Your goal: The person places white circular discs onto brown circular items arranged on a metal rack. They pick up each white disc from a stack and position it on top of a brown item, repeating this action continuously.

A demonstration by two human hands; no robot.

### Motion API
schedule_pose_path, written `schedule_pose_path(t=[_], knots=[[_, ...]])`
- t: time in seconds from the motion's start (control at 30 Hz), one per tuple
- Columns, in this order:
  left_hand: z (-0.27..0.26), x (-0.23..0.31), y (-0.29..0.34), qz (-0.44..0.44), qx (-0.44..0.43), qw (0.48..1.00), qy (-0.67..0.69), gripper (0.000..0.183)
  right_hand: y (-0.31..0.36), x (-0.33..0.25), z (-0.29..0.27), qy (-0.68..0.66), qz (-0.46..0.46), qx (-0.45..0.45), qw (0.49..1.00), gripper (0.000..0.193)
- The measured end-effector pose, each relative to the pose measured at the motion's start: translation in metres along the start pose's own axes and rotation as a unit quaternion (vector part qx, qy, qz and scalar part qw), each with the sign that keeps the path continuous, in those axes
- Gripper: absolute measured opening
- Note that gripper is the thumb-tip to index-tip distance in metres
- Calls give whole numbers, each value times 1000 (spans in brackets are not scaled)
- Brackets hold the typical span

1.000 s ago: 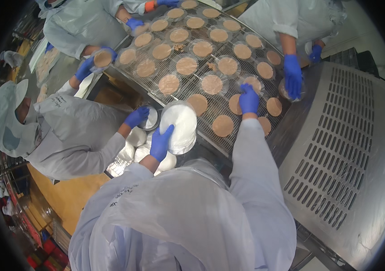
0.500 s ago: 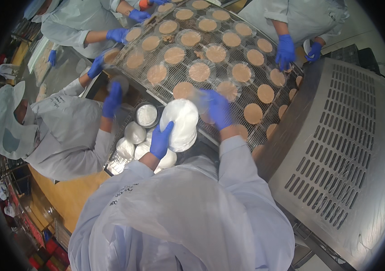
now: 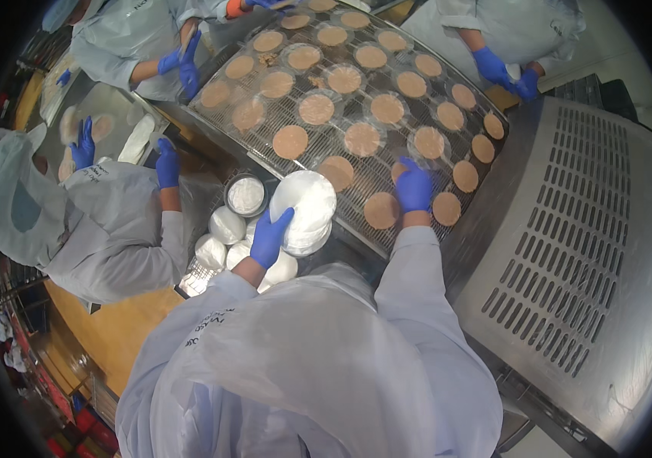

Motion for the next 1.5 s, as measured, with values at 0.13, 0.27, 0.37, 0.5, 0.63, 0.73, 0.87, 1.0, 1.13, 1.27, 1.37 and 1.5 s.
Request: schedule_pose_path(t=[0.13, 0.27, 0.37, 0.5, 0.63, 0.73, 0.87, 1.0, 1.13, 1.27, 1.37, 1.5], knots=[[-4, -8, 8, -17, -37, 999, -23, 44, 74, -71, 54, -164, -157, -99, 969, 37], [-9, -15, 24, -27, -50, 998, -13, 43, 117, -106, 71, -127, -110, -161, 973, 36], [-28, -16, 32, -28, 0, 999, -33, 43, 109, -120, 62, -179, -106, -164, 964, 32], [-70, -5, 19, -18, 11, 1000, -7, 41, 46, -117, 44, -39, -91, -56, 994, 29], [-104, -13, 20, -39, 25, 999, -6, 42, 68, -95, 102, -116, -53, -64, 990, 33], [-103, -23, 29, -56, 28, 998, -18, 47, 117, -31, 145, -107, -206, -88, 969, 42], [-119, -23, 22, -43, 43, 998, 14, 51, 122, -70, 66, 117, -199, -11, 973, 46], [-135, 3, 6, -58, 39, 997, 13, 52, 142, -61, 114, -53, -116, 52, 990, 34], [-151, 13, -3, -53, 38, 997, 36, 53, 88, -139, 69, 2, -62, -73, 995, 33], [-135, 9, 11, -51, 32, 998, 15, 52, 11, -77, 73, 56, -6, 113, 992, 37], [-119, 2, 36, -56, 45, 997, -2, 52, 13, -120, 103, -8, -2, -25, 1000, 44], [-105, -13, 47, -22, 51, 998, 26, 53, 70, -166, 143, 217, -284, 79, 931, 34]])
Point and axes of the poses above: each hand's wrist, its own y-axis away from the middle knuckle, its own z-axis out of the palm, x = y × z, the point moved 4 cm from there along -y, towards the middle knuckle, and after that the axes turned 3 degrees about -x, right-handed, at the moved point
